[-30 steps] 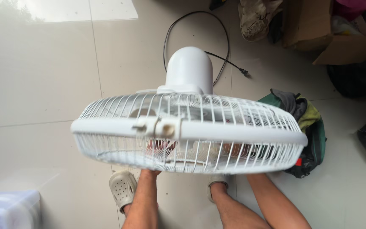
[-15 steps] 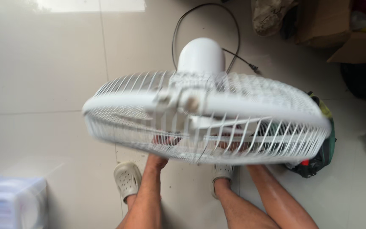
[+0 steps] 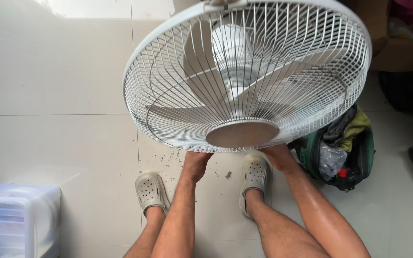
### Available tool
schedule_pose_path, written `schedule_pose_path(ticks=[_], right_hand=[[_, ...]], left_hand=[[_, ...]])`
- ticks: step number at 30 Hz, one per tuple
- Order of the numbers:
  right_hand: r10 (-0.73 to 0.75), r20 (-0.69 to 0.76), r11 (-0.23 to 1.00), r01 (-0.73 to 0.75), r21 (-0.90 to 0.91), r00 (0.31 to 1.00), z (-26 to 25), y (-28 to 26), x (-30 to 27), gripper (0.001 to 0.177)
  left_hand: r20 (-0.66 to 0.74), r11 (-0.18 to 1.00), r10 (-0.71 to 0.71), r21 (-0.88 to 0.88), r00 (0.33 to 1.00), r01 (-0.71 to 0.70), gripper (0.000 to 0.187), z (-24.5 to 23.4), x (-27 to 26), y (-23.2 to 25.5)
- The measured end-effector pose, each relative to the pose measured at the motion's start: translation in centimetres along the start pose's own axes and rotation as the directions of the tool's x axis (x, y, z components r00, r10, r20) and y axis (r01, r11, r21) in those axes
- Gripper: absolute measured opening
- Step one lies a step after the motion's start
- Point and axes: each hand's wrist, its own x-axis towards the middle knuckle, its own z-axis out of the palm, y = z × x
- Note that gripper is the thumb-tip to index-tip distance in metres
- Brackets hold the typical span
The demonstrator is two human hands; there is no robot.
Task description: The person assembles a white pedestal fan by attaching the front wire cage to the fan head. They use a red screwdriver to tighten the central locking nut and then plug the fan into a wall socket to test it.
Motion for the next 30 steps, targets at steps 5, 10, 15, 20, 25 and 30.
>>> schedule_pose_path(ticks=[5,10,15,20,25,30], right_hand=[[-0.022,0.036,0.998,0.024,-0.055,0.999,-0.9,1.6,1.6,0.059],[-0.037,0.06,0.982,0.047,-0.185,0.998,-2.3,5.0,3.1,0.04],[-0.294,0.414,0.181,0.475,-0.861,0.862,-4.4,6.1,3.4,0.039],[-0.118,0.175,0.584,0.211,-0.784,0.977,-4.9,6.1,2.9,0.034],[-0.062,0.118,0.815,0.118,-0.567,0.991,-5.0,6.5,2.2,0.034],[0.058,0.084,0.998,-0.059,0.013,0.995,-4.2,5.5,1.8,0.036]], left_hand=[[0.046,1.0,-0.004,-0.006,0.999,0.004,0.046,0.3,1.2,0.0],[0.045,0.998,-0.004,0.064,0.999,0.001,0.048,1.1,1.8,0.6],[0.081,0.998,0.023,0.058,0.996,-0.028,0.074,1.9,1.5,1.4],[0.078,0.987,0.009,0.157,0.997,-0.022,0.082,1.5,1.9,0.5],[0.121,0.98,0.037,0.189,0.992,-0.06,0.081,1.7,1.5,0.6],[0.045,0.993,-0.065,0.102,0.997,0.06,0.08,3.1,1.1,1.6]])
